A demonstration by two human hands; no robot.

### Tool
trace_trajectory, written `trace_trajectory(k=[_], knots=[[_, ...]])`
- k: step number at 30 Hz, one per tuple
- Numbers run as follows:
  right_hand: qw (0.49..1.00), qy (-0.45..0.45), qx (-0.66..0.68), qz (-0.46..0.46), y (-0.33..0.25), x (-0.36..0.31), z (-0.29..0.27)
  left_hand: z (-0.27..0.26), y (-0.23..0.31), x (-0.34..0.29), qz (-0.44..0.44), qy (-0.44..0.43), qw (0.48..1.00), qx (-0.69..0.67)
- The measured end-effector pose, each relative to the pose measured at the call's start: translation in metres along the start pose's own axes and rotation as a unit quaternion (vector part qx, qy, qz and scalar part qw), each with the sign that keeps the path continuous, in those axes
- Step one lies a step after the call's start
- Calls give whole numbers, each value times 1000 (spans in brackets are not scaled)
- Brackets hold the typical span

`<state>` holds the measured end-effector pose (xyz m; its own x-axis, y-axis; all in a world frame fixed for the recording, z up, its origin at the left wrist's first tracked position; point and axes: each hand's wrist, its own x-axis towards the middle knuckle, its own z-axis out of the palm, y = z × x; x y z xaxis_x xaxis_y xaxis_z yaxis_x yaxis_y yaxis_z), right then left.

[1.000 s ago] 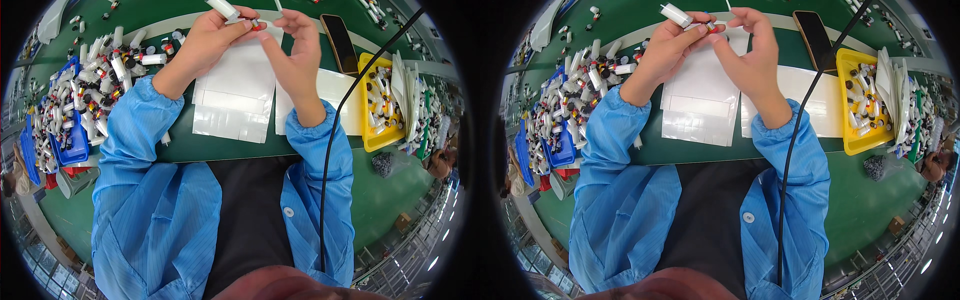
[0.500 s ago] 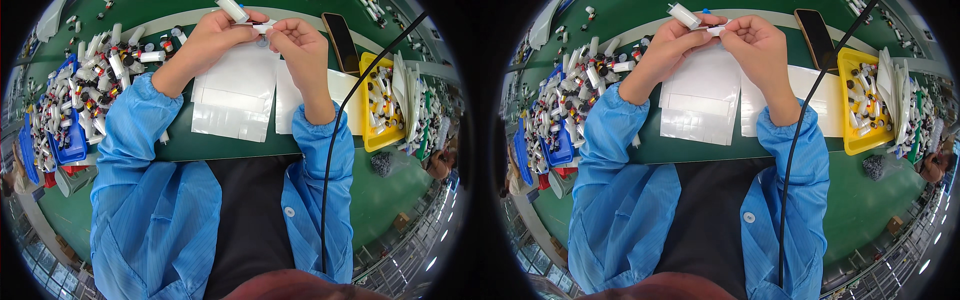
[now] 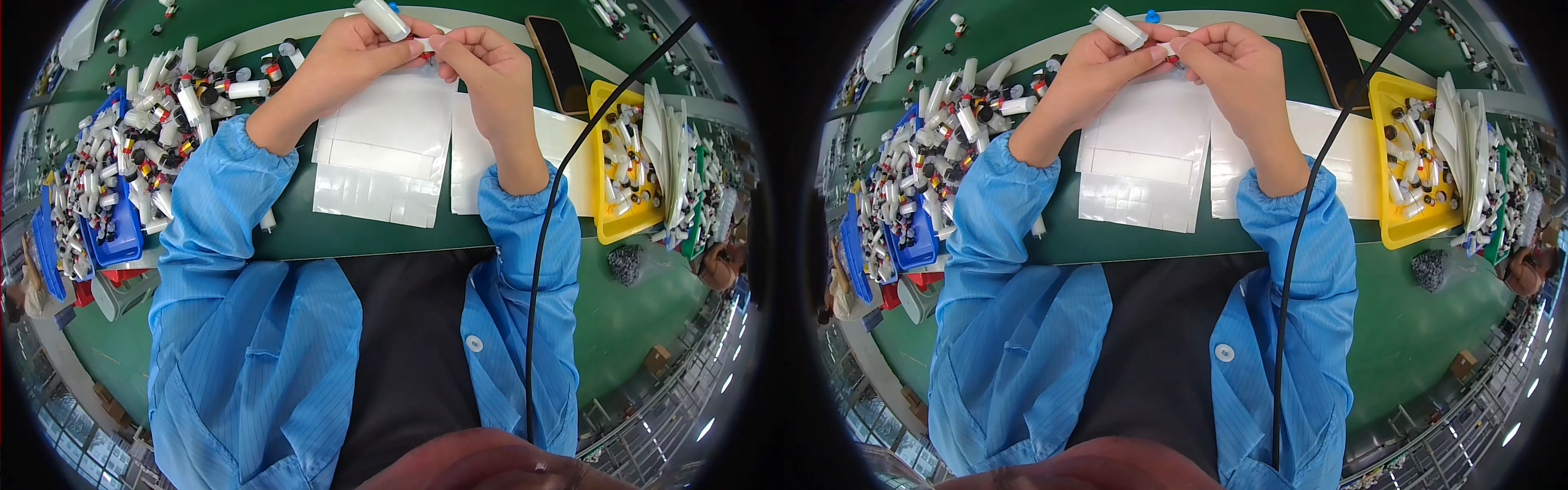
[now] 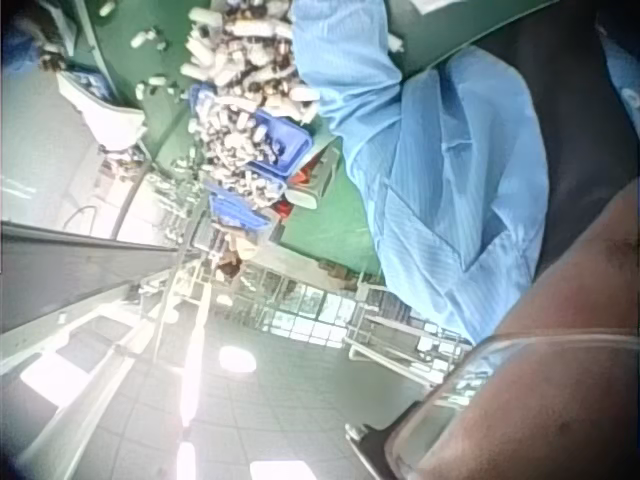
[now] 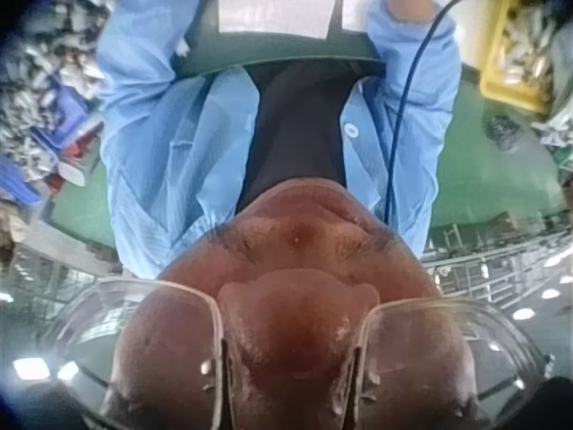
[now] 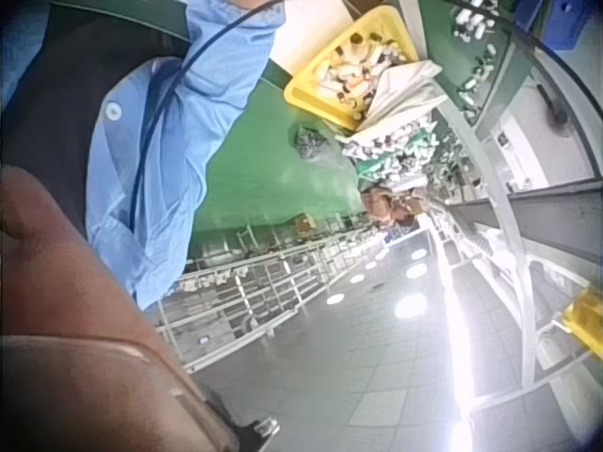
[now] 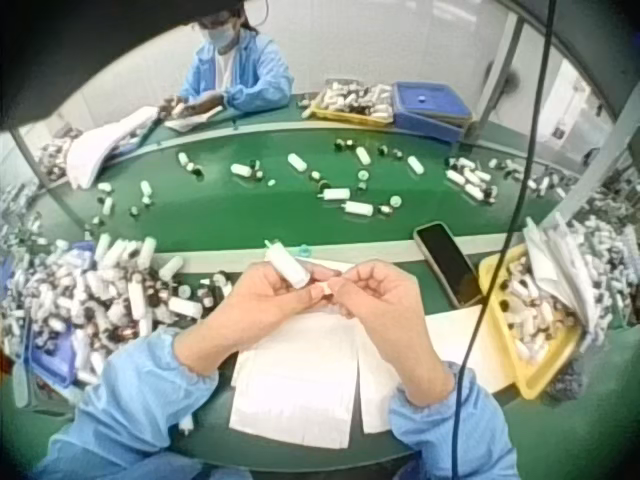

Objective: Manually assembling small plastic and electronic parts by attaching components and organizing them into containers.

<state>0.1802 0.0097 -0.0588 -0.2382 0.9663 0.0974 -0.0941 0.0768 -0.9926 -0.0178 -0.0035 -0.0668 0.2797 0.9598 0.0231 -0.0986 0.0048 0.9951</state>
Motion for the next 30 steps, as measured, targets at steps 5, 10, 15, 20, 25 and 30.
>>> trace_trajectory(k=[5, 10, 15, 20, 25, 30], knots=[[999, -25, 36, 18, -1, 1, -3, 3, 3, -2, 27, -8, 1000, 14], [997, -38, 44, 50, -2, 1, -5, 1, 3, -2, 39, -32, 999, 9], [970, -75, 199, 120, 2, 3, -5, 4, 15, -4, 24, -94, 988, -120], [951, -106, 273, 99, -2, 6, 1, 11, 30, -10, -18, -84, 976, -201], [991, 26, 125, -49, -14, -7, 7, 0, 75, -19, -35, 20, 998, -40], [996, 34, 53, -57, -16, -17, 15, -102, 122, 1, 77, 58, 909, 406]])
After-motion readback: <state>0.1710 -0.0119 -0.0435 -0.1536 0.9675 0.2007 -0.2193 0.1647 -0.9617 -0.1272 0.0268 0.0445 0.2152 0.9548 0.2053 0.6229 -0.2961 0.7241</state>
